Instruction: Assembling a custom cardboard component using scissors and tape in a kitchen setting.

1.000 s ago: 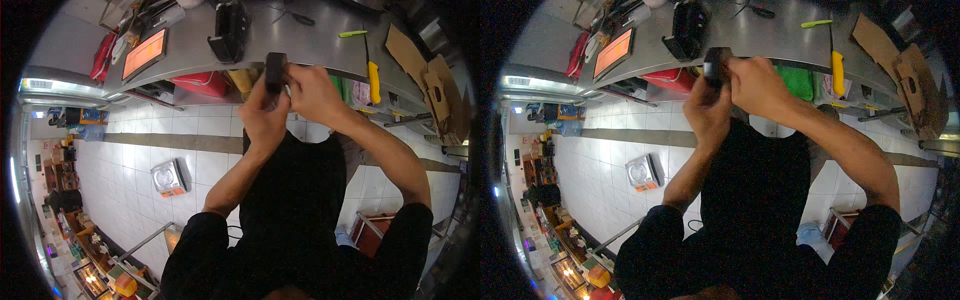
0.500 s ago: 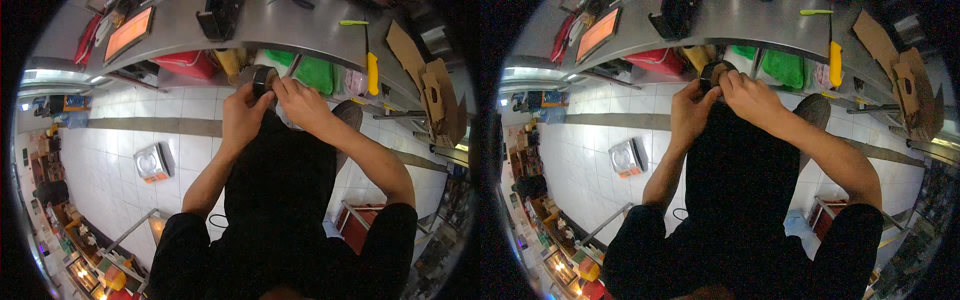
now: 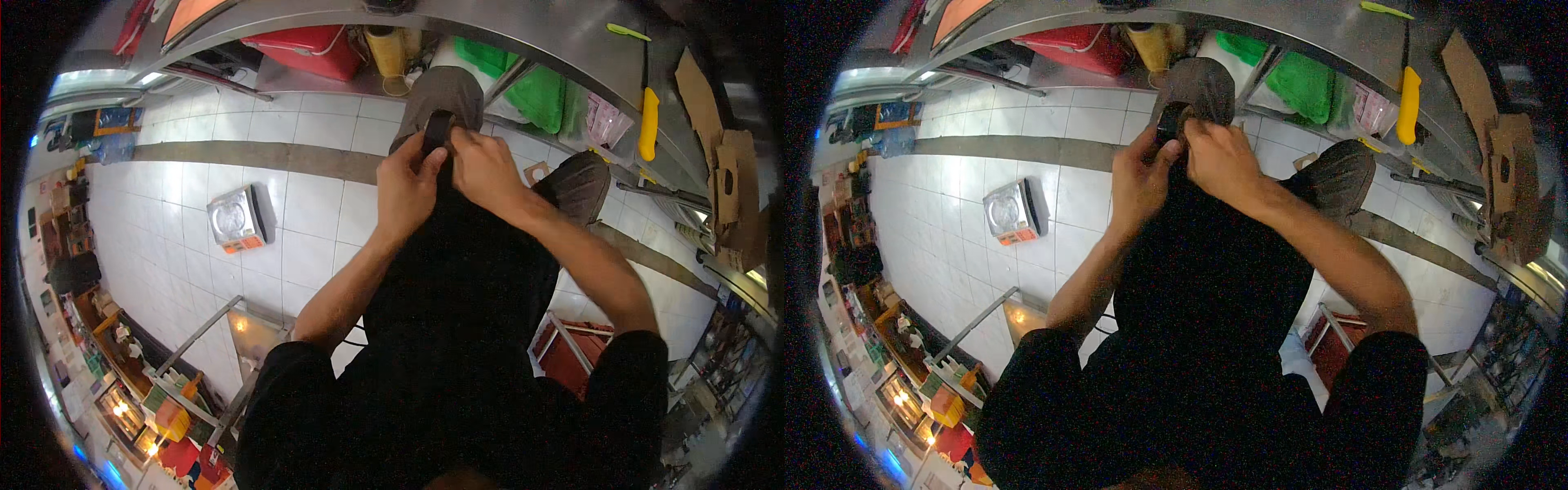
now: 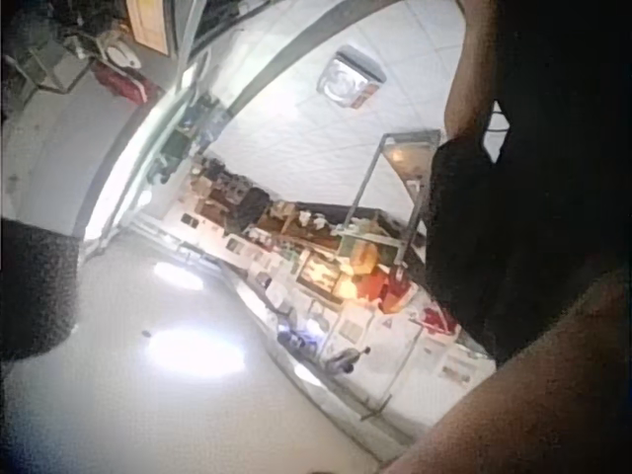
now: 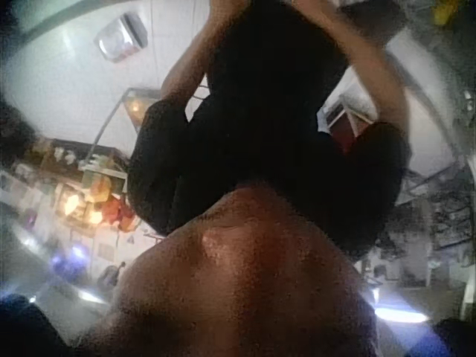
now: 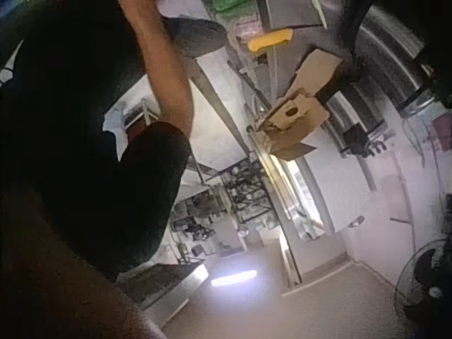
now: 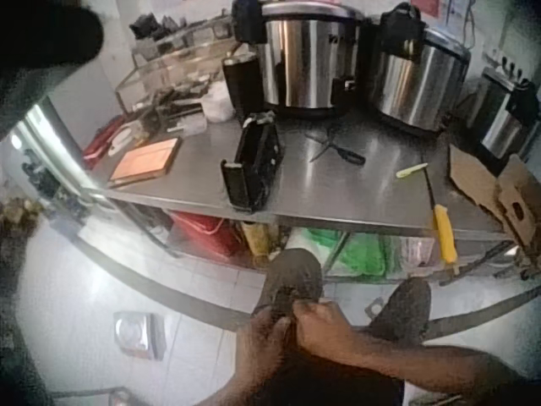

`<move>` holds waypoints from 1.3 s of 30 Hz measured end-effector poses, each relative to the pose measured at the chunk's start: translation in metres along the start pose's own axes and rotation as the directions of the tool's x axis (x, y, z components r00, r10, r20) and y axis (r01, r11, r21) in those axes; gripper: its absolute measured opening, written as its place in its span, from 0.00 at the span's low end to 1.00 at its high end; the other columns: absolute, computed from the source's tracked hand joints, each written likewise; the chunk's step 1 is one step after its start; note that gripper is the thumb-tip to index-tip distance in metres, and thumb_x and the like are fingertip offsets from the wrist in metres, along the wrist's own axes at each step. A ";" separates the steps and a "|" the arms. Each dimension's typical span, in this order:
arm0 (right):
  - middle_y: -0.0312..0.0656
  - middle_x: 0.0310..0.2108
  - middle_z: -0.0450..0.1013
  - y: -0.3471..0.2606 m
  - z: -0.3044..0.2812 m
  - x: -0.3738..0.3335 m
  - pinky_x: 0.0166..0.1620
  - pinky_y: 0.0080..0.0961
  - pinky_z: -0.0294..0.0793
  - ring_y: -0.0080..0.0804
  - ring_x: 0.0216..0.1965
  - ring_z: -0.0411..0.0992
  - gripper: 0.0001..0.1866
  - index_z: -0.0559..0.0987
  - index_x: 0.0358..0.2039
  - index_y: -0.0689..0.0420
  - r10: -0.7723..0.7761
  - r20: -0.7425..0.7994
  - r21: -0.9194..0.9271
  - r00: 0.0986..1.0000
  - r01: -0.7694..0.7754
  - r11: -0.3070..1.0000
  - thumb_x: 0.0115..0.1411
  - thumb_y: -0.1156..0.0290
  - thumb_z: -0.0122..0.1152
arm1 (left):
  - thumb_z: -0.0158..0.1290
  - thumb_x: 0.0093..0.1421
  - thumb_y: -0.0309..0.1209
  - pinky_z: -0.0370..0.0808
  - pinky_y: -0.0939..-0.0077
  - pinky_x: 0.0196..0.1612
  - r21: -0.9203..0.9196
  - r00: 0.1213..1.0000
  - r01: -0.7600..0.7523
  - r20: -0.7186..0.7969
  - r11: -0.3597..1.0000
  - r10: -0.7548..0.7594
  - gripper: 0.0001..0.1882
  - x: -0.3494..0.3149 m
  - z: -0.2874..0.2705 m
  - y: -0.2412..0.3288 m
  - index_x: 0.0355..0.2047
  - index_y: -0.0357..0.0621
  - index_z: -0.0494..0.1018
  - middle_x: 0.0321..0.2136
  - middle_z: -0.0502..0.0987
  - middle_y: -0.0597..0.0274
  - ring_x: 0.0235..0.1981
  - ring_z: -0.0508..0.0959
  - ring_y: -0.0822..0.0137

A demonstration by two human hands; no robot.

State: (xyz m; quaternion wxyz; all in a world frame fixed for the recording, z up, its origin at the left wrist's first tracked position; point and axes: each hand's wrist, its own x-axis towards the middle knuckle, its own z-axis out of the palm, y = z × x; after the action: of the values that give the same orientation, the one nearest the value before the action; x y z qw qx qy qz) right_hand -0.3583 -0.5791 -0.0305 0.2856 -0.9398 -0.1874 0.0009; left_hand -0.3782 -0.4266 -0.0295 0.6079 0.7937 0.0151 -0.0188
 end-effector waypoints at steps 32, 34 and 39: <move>0.44 0.39 0.78 -0.008 -0.013 -0.031 0.44 0.28 0.74 0.30 0.40 0.77 0.11 0.76 0.44 0.66 0.334 -0.103 0.853 0.937 -0.090 0.515 0.62 0.76 0.54 | 0.54 0.64 0.35 0.76 0.74 0.40 -0.639 0.724 0.682 0.521 0.355 -0.453 0.11 -0.002 -0.019 0.045 0.41 0.41 0.72 0.37 0.76 0.60 0.37 0.78 0.70; 0.50 0.37 0.78 -0.011 -0.029 -0.037 0.42 0.31 0.75 0.39 0.38 0.78 0.11 0.77 0.41 0.67 0.301 -0.035 0.538 0.953 -0.236 0.809 0.58 0.80 0.52 | 0.53 0.65 0.34 0.78 0.73 0.41 -0.669 0.721 0.681 0.537 0.300 -0.439 0.11 -0.002 -0.022 0.055 0.42 0.40 0.71 0.38 0.76 0.59 0.38 0.78 0.69; 0.47 0.31 0.78 -0.021 -0.029 -0.038 0.36 0.30 0.74 0.39 0.32 0.78 0.09 0.78 0.35 0.66 0.087 -0.383 0.382 0.920 0.073 0.921 0.55 0.81 0.51 | 0.52 0.65 0.33 0.82 0.66 0.43 -0.683 0.723 0.685 0.593 0.254 -0.356 0.14 0.002 -0.021 0.072 0.46 0.36 0.69 0.41 0.75 0.57 0.43 0.79 0.65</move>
State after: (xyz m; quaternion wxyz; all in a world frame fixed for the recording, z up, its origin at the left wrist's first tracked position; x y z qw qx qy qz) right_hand -0.3978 -0.5918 0.0008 0.4981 -0.8458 -0.1189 -0.1493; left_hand -0.3723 -0.4255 0.0455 0.8724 0.2968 0.1898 -0.3388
